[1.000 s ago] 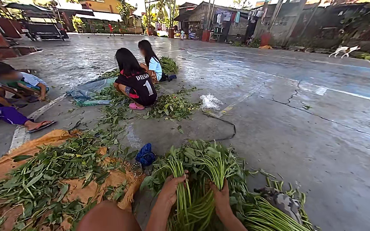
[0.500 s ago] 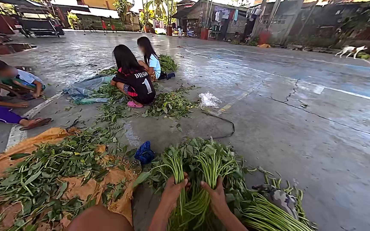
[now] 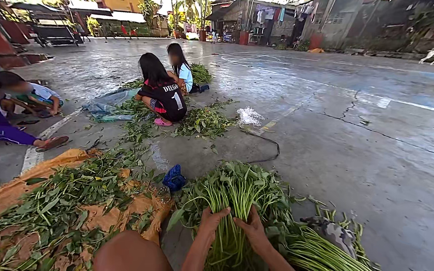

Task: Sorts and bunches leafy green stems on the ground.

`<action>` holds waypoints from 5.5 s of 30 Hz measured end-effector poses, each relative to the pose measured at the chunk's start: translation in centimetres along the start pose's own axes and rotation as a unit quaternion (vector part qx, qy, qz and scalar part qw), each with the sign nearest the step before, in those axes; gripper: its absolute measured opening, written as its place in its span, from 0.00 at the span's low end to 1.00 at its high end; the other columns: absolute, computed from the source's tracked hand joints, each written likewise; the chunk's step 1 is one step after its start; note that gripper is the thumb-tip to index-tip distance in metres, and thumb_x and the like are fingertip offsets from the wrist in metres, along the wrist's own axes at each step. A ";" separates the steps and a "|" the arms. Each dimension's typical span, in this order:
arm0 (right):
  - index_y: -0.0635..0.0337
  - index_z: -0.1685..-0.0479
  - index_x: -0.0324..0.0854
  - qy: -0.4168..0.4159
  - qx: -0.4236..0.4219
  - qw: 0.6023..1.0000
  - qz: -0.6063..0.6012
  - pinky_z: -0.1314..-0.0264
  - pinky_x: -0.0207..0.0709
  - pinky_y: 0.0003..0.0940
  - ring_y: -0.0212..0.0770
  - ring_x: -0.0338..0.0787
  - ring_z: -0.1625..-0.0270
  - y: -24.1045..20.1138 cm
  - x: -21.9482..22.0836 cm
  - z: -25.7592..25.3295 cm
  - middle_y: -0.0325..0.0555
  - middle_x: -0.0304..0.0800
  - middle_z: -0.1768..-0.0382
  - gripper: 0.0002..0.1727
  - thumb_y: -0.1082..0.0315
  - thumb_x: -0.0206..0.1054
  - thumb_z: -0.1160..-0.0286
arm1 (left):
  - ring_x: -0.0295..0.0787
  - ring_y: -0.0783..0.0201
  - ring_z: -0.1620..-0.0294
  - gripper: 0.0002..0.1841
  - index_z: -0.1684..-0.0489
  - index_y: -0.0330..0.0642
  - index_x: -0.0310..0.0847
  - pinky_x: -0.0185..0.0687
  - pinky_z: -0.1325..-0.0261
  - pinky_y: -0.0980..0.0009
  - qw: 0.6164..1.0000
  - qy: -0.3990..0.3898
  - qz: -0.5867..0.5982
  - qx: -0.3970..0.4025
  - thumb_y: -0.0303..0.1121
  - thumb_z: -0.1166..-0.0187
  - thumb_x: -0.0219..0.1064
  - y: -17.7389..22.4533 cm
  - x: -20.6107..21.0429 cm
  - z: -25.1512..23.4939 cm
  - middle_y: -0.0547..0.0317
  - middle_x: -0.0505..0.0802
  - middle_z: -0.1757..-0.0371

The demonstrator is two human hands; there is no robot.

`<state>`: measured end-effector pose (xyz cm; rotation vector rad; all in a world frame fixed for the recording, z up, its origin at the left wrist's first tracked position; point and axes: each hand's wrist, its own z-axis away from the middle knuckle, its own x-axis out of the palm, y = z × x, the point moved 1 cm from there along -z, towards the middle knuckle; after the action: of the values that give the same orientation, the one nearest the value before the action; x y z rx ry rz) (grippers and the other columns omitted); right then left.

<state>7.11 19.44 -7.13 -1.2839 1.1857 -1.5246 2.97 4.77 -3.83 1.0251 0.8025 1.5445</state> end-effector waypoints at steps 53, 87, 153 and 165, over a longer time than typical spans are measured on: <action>0.74 0.25 0.63 0.067 0.004 0.993 -0.099 0.46 0.87 0.31 0.38 0.93 0.55 0.2 -1.3 -0.8 0.53 0.90 0.51 0.30 0.84 0.65 0.30 | 0.94 0.65 0.60 0.21 0.52 0.29 0.82 0.92 0.50 0.69 0.993 -0.082 -0.041 0.073 0.15 0.44 0.81 -0.7 -0.4 -0.1 0.52 0.95 0.62; 0.72 0.19 0.59 0.050 0.035 0.992 -0.111 0.36 0.83 0.28 0.34 0.89 0.43 -0.7 -0.1 -0.1 0.53 0.86 0.40 0.34 0.78 0.66 0.26 | 0.92 0.69 0.60 0.22 0.55 0.31 0.83 0.89 0.53 0.72 0.998 -0.057 -0.014 0.033 0.11 0.50 0.81 -1.3 1.0 1.2 0.55 0.94 0.62; 0.68 0.05 0.26 -0.114 0.010 0.991 0.063 0.03 0.25 0.44 0.47 0.32 0.02 -2.8 1.6 1.9 0.65 0.28 0.05 0.63 0.20 0.20 0.27 | 0.95 0.69 0.57 0.25 0.53 0.28 0.84 0.91 0.47 0.72 0.971 -0.014 -0.031 0.237 0.24 0.52 0.87 -1.5 1.4 1.5 0.54 0.96 0.62; 0.66 0.10 0.46 -0.005 0.061 0.995 -0.078 0.55 0.86 0.29 0.36 0.90 0.60 -1.5 -0.4 -0.4 0.52 0.85 0.45 0.40 0.82 0.61 0.22 | 0.95 0.58 0.66 0.12 0.48 0.25 0.77 0.93 0.59 0.67 0.988 0.038 0.120 0.088 0.13 0.27 0.68 3.5 -2.2 1.0 0.44 0.95 0.65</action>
<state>6.80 20.28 -5.78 -1.3268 0.9875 -1.6741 2.66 1.91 -0.77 1.2353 0.9070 1.7477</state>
